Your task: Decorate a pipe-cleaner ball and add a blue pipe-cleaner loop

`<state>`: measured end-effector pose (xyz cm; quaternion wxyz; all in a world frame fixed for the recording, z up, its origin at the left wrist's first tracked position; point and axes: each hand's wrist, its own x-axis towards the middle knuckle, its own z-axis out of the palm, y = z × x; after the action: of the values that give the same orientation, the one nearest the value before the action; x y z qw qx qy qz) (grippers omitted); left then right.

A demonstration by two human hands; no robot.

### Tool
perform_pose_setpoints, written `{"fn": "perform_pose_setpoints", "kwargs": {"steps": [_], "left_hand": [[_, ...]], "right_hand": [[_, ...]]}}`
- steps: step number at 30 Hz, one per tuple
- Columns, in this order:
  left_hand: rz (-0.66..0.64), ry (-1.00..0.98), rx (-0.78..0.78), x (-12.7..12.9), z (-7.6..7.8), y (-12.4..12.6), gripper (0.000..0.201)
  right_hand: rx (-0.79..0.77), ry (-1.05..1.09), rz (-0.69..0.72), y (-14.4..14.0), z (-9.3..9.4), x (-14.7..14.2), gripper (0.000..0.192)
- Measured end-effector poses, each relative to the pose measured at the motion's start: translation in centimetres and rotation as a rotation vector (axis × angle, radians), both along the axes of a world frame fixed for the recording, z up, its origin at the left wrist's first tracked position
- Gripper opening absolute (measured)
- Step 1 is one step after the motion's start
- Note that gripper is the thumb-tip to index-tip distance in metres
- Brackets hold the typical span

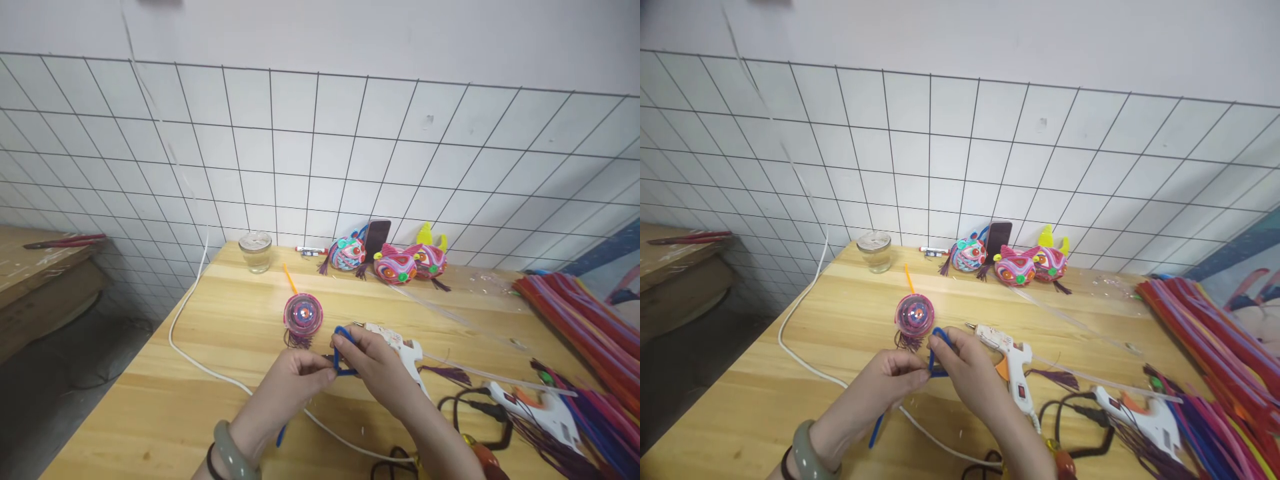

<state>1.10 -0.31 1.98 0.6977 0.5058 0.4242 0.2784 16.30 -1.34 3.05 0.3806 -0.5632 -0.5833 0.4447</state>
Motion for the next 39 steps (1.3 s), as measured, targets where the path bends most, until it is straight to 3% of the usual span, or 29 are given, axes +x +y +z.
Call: {"fn": "perform_pose_setpoints", "kwargs": {"steps": [10, 19, 39], "left_hand": [[0.11, -0.015, -0.019, -0.1, -0.5, 0.3, 0.024], [0.125, -0.047, -0.021, -0.1, -0.3, 0.5, 0.027], [0.125, -0.056, 0.015, -0.2, -0.5, 0.5, 0.028]], "right_hand": [[-0.14, 0.334, -0.102, 0.4, 0.1, 1.8, 0.045], [-0.132, 0.169, 0.097, 0.1, 0.4, 2.0, 0.029], [-0.078, 0.051, 0.063, 0.4, -0.2, 2.1, 0.027]]}}
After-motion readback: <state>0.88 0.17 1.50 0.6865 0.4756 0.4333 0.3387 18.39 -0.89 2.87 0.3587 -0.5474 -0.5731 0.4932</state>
